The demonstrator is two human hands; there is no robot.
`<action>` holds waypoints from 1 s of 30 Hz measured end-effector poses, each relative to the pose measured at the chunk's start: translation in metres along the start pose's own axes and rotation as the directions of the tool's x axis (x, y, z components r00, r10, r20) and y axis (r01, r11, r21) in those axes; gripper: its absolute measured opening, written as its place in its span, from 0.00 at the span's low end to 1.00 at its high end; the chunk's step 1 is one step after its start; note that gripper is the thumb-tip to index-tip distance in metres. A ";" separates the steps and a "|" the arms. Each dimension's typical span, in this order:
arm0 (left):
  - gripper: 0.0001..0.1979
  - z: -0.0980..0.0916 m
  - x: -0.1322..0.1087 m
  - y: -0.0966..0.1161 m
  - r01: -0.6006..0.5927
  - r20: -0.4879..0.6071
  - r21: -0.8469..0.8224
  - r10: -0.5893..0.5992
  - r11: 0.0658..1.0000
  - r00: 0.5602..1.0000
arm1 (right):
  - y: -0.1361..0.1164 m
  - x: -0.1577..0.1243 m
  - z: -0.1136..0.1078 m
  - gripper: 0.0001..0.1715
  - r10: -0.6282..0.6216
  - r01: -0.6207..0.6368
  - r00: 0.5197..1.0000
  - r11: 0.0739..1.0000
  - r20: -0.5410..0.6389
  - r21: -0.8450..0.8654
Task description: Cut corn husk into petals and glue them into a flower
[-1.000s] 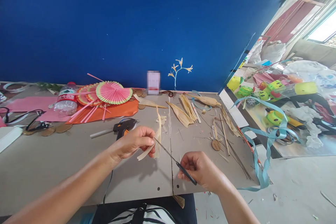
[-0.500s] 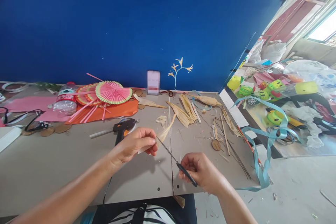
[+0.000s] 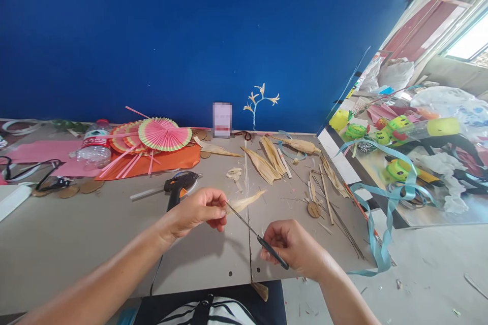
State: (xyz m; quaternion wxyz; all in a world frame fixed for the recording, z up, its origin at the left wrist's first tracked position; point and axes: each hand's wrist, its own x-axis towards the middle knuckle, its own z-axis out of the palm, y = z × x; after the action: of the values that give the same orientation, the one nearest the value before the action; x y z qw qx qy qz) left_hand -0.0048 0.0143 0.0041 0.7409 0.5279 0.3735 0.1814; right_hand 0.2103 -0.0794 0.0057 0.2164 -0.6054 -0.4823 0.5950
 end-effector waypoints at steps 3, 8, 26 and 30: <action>0.07 0.003 0.000 -0.005 -0.036 -0.081 -0.149 0.024 0.988 0.996 | 0.003 0.002 0.006 0.13 -0.039 0.042 0.998 0.996 -0.047 0.079; 0.12 0.022 -0.004 -0.019 -0.060 -0.149 -0.417 -0.004 0.907 0.989 | 0.004 0.005 0.023 0.17 -0.073 0.100 0.988 0.976 -0.140 0.194; 0.13 0.032 -0.002 -0.024 -0.186 -0.385 -0.389 0.025 0.902 0.923 | 0.023 0.009 0.040 0.18 -0.129 0.151 0.980 0.978 -0.149 0.146; 0.13 0.028 0.001 -0.025 -0.161 -0.380 -0.331 0.024 0.930 0.924 | 0.020 0.007 0.039 0.19 -0.109 0.130 0.986 0.977 -0.129 0.170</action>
State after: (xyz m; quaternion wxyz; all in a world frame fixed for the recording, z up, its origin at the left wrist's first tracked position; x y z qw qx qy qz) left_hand 0.0134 -0.0128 -0.0142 0.7309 0.3584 0.4413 0.3775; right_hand 0.1790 -0.0945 -0.0219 0.3334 -0.5878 -0.4492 0.5845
